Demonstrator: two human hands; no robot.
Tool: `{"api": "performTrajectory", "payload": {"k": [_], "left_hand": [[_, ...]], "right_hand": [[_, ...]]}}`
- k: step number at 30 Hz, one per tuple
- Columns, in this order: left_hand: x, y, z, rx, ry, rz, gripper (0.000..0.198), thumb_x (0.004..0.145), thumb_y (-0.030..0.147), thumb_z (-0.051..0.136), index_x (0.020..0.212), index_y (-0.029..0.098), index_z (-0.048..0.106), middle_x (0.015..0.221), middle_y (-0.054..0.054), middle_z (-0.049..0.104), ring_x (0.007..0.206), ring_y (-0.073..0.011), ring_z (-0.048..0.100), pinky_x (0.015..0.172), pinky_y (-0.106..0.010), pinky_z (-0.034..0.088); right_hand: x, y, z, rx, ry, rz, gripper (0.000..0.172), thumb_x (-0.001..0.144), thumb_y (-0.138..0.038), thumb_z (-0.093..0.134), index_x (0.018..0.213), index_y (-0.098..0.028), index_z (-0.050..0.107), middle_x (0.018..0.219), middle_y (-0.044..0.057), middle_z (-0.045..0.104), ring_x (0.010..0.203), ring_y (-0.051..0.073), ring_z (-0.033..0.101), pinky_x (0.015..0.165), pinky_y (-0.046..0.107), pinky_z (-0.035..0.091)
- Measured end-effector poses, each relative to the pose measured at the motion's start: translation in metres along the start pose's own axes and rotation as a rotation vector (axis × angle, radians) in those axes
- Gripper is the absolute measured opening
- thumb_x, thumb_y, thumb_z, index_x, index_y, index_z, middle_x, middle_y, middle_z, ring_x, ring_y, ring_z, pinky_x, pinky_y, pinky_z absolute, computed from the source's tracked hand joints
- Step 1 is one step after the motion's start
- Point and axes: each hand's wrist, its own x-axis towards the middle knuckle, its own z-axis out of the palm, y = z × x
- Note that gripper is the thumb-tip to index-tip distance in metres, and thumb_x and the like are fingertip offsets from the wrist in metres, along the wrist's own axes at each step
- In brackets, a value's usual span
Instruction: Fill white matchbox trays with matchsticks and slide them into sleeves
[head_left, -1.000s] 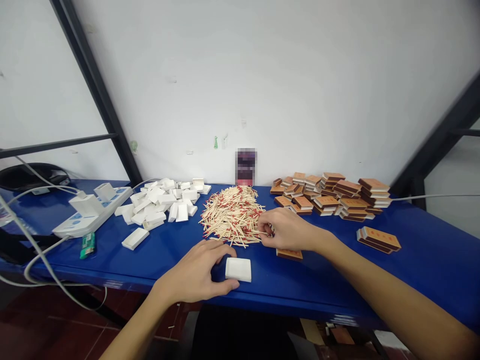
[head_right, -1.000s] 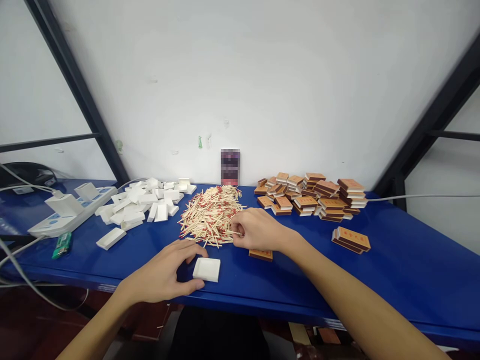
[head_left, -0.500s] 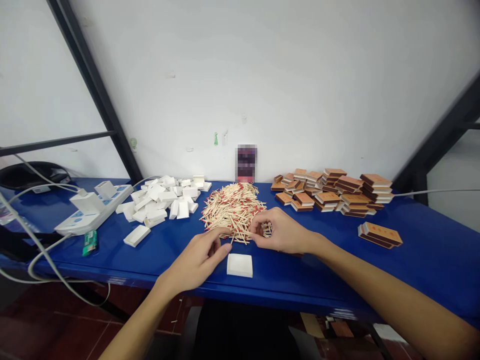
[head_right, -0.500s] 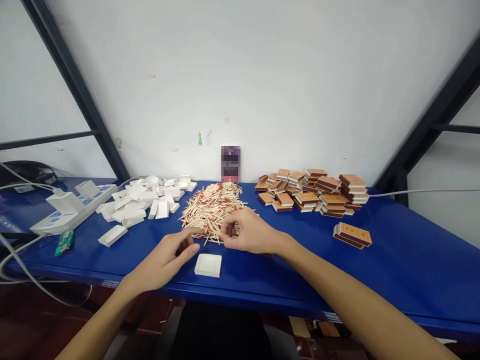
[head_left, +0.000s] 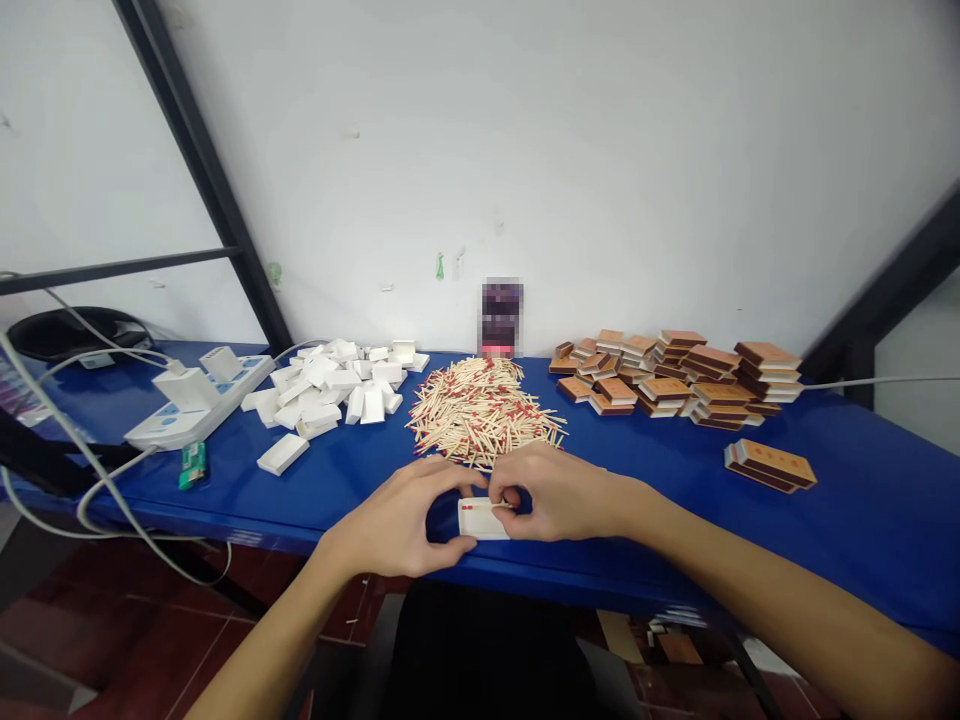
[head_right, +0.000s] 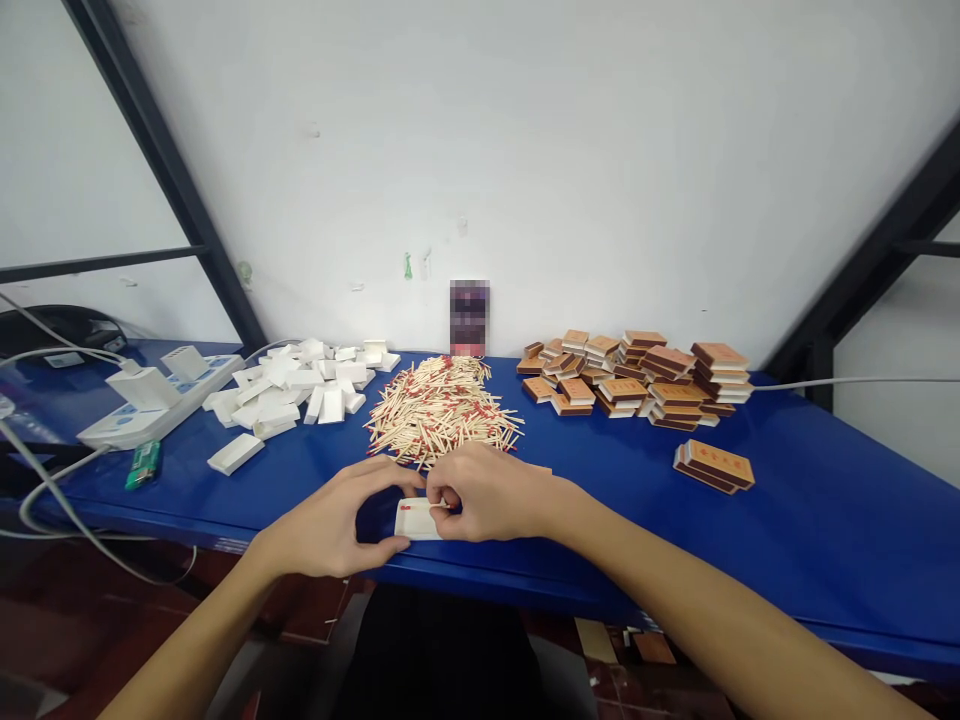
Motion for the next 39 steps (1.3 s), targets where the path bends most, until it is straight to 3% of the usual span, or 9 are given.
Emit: {"api": "performTrajectory", "payload": {"k": [7,14,19,25,28,34,39], "left_hand": [[0.004,-0.001,0.001,0.003,0.017,0.044,0.029,0.08,0.025,0.071,0.107,0.024,0.063,0.102,0.0,0.068,0.096,-0.0191,0.059,0.089,-0.033,0.046],[0.004,-0.002,0.001,0.006,0.022,0.043,0.029,0.08,0.026,0.072,0.108,0.024,0.064,0.104,0.0,0.067,0.098,-0.0188,0.059,0.091,-0.033,0.046],[0.004,-0.002,0.001,0.005,0.03,0.013,0.031,0.08,0.027,0.072,0.109,0.025,0.063,0.106,-0.001,0.066,0.101,-0.019,0.06,0.093,-0.033,0.045],[0.003,-0.002,0.001,0.003,0.032,-0.018,0.023,0.081,0.028,0.071,0.098,0.023,0.057,0.103,-0.001,0.064,0.098,-0.0195,0.058,0.09,-0.032,0.044],[0.002,-0.001,0.001,0.012,0.028,-0.051,0.024,0.08,0.029,0.07,0.088,0.022,0.048,0.097,0.0,0.062,0.092,-0.0189,0.056,0.082,-0.031,0.044],[0.004,0.0,0.001,0.021,0.025,-0.051,0.028,0.081,0.031,0.069,0.083,0.022,0.042,0.095,0.0,0.061,0.09,-0.0189,0.053,0.08,-0.03,0.041],[0.004,-0.001,0.001,0.033,0.028,-0.057,0.034,0.08,0.033,0.07,0.079,0.022,0.038,0.09,0.001,0.058,0.085,-0.0177,0.051,0.076,-0.029,0.04]], "right_hand": [[0.002,-0.004,-0.007,0.046,-0.044,0.057,0.007,0.083,-0.018,0.065,0.081,-0.018,0.072,0.068,-0.002,0.064,0.062,0.01,0.053,0.064,0.023,0.039],[-0.004,0.003,-0.026,0.158,-0.036,0.174,0.022,0.086,-0.034,0.069,0.1,-0.018,0.074,0.079,0.002,0.069,0.063,0.012,0.056,0.059,0.024,0.042],[-0.007,0.005,-0.032,0.123,-0.1,0.124,0.025,0.097,-0.031,0.054,0.109,-0.019,0.072,0.095,0.007,0.067,0.082,0.017,0.059,0.073,0.029,0.046],[-0.007,-0.001,-0.027,0.057,-0.069,0.112,0.038,0.104,-0.028,0.034,0.133,-0.02,0.058,0.098,0.008,0.056,0.089,0.019,0.054,0.084,0.035,0.045],[-0.006,0.0,-0.023,0.034,-0.042,0.091,0.034,0.101,-0.021,0.037,0.124,-0.019,0.062,0.097,0.007,0.056,0.086,0.018,0.054,0.081,0.033,0.046],[0.0,-0.001,-0.014,0.184,0.178,0.069,0.012,0.086,-0.014,0.058,0.088,-0.017,0.069,0.082,0.002,0.07,0.072,0.014,0.06,0.069,0.026,0.046],[0.001,-0.002,-0.002,0.267,0.138,0.003,0.01,0.088,-0.021,0.064,0.088,-0.019,0.074,0.086,0.003,0.074,0.079,0.014,0.066,0.076,0.028,0.049]]}}
